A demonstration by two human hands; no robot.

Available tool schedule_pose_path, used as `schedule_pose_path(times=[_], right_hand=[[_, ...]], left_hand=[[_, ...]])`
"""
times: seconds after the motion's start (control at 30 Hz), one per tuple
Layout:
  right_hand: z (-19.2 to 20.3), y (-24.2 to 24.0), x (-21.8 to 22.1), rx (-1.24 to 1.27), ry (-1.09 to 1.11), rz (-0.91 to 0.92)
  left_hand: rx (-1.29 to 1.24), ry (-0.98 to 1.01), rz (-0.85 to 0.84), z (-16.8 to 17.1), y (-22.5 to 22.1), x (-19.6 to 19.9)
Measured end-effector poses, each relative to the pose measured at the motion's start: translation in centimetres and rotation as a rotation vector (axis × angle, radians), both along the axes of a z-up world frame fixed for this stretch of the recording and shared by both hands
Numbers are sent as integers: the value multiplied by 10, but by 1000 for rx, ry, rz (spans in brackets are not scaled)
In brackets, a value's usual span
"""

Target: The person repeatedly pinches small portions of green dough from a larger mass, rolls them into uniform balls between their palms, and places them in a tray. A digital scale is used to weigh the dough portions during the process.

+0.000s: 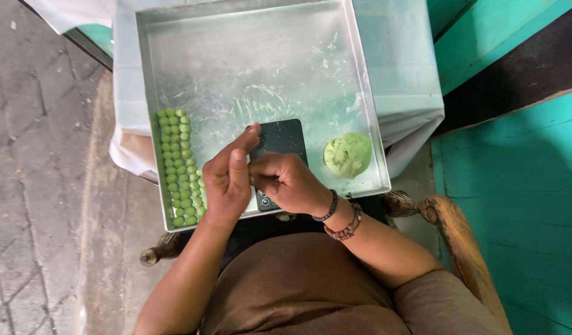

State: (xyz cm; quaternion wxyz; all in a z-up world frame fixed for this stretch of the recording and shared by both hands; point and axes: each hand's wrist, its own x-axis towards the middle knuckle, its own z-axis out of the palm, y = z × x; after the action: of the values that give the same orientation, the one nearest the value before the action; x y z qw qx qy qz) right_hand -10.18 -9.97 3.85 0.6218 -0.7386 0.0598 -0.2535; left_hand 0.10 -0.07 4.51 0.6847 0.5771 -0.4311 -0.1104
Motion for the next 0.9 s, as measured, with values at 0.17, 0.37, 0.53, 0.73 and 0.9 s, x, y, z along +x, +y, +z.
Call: schedule_pose_path(times=[0.17, 0.37, 0.53, 0.73, 0.9], right_hand=[[25, -10, -5, 122, -169, 45], [46, 6, -10, 412, -331, 163], [27, -7, -14, 808, -260, 202], [24, -7, -6, 989, -307, 328], [52, 4, -8, 1026, -288, 210]], left_hand=[[-14, -181, 75, -1, -8, -1], [65, -588, 10, -3, -31, -50], [-79, -672, -124, 9, -34, -70], [26, -855, 64, 18, -54, -12], [-11, -690, -126, 38, -41, -72]])
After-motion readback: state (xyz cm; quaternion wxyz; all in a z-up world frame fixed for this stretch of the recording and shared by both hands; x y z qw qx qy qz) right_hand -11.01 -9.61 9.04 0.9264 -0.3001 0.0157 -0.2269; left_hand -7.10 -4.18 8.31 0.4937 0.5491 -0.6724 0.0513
